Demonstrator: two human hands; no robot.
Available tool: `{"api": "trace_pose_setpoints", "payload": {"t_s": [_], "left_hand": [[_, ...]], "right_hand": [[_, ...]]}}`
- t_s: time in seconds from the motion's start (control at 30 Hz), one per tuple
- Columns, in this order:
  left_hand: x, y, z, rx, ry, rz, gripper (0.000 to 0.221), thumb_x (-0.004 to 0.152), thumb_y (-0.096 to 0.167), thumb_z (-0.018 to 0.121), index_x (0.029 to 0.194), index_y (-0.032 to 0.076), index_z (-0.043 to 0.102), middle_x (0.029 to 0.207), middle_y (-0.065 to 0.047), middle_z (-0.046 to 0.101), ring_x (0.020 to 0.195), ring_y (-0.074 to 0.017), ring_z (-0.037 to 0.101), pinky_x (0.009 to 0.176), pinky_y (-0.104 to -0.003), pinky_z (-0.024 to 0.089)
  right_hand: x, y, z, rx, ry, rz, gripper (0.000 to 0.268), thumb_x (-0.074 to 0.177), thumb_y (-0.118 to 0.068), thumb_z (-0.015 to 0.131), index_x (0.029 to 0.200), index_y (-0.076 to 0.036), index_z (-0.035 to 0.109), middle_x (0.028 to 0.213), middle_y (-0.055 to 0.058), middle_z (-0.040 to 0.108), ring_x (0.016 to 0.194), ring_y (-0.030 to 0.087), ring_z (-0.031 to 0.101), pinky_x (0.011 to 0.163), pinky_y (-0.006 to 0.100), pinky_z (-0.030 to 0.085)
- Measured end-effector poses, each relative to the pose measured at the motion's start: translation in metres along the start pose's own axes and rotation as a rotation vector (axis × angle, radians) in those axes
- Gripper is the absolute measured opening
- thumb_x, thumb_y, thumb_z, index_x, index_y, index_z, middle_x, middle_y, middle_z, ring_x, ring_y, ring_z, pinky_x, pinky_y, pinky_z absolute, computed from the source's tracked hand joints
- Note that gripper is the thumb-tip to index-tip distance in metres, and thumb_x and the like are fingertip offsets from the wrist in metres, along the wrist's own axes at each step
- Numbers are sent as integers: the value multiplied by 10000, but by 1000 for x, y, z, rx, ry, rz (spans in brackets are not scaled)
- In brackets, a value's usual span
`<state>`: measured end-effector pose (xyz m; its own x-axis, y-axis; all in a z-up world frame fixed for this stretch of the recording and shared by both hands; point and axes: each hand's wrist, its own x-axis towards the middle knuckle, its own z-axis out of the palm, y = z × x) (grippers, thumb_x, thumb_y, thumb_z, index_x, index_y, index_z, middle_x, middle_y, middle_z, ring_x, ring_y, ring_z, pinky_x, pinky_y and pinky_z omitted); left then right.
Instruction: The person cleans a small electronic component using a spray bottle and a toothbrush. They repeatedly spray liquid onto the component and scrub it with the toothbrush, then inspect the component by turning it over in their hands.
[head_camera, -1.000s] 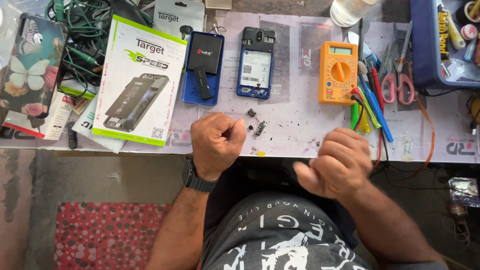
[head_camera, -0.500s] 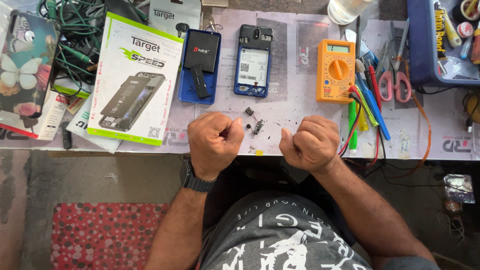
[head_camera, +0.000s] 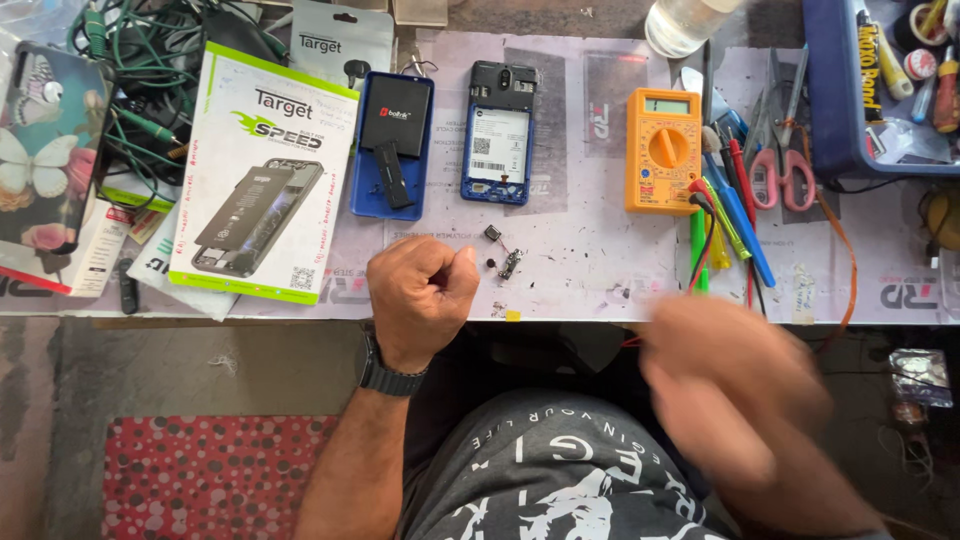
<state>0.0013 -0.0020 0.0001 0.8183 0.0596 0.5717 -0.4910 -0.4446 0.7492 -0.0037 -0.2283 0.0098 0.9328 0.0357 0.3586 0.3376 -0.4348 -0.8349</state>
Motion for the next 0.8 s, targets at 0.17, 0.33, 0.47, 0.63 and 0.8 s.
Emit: {"api": "trace_pose_setpoints", "payload": {"t_s": [0.17, 0.33, 0.47, 0.63, 0.8], "left_hand": [[-2, 0, -3, 14, 9, 24, 394, 843, 5, 738, 634, 50, 407, 569, -70, 451, 510, -250, 439, 514, -394, 339], [-1, 1, -1, 25, 3, 34, 386, 837, 15, 740, 641, 46, 409, 587, -92, 456, 535, -287, 454, 534, -415, 346], [-2, 1, 0, 43, -13, 10, 402, 833, 13, 743, 627, 39, 399, 567, -96, 439, 514, -291, 435, 522, -425, 333], [-1, 0, 0, 46, -22, 28, 382, 832, 13, 741, 637, 38, 414, 584, -103, 456, 533, -304, 452, 533, -430, 340], [1, 4, 2, 73, -36, 25, 347, 824, 13, 740, 637, 44, 450, 587, -98, 480, 534, -296, 477, 524, -414, 353]], "right_hand": [[-12, 16, 16, 292, -97, 168, 534, 890, 97, 702, 658, -110, 269, 599, -87, 288, 576, 25, 236, 482, 270, 219], [-17, 23, 11, 369, -201, 222, 514, 867, 125, 667, 659, -117, 263, 598, -98, 291, 569, 19, 250, 478, 262, 229], [-14, 27, 10, 441, -249, 256, 504, 859, 131, 658, 669, -119, 264, 620, -99, 297, 583, 18, 265, 486, 262, 246], [-13, 20, 9, 363, -275, 187, 478, 853, 109, 678, 670, -104, 291, 613, -75, 312, 569, 43, 286, 482, 286, 267], [-10, 12, 6, 267, -276, 65, 462, 841, 70, 705, 670, -83, 304, 567, -18, 314, 511, 92, 283, 467, 324, 265]]}}
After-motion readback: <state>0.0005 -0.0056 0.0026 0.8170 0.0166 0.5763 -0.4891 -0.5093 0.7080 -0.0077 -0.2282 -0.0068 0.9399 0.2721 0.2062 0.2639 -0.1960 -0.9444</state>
